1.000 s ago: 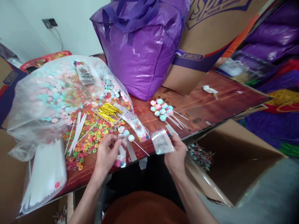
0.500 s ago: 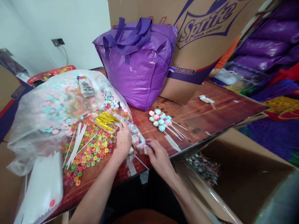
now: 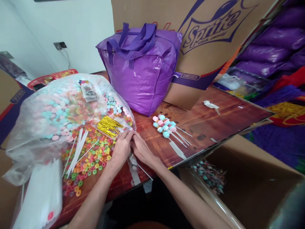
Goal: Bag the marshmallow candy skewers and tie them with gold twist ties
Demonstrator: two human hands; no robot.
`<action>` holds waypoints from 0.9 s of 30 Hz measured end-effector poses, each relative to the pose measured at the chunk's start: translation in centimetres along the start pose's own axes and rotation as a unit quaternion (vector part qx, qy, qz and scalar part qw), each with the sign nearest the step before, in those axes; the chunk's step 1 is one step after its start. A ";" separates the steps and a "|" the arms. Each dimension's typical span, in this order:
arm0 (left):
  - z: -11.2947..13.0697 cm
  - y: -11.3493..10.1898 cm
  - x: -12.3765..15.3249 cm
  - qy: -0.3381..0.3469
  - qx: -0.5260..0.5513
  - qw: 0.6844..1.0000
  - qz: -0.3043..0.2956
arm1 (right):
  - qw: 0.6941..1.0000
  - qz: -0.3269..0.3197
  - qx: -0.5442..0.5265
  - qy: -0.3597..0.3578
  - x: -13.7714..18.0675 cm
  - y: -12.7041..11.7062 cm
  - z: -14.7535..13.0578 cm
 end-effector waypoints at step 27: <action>3.9 1.5 10.2 -0.371 0.714 0.565 0.184 | 0.954 0.145 -0.227 0.135 7.6 -5.2 -4.2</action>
Point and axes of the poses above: each hand's wrist, its own x-axis away from the middle knuckle, its own y-axis out of the palm, z = x × y, the point moved 10 cm from there along -x, towards the middle knuckle, and after that the axes turned 3 degrees about -z, right-handed, at the moved point
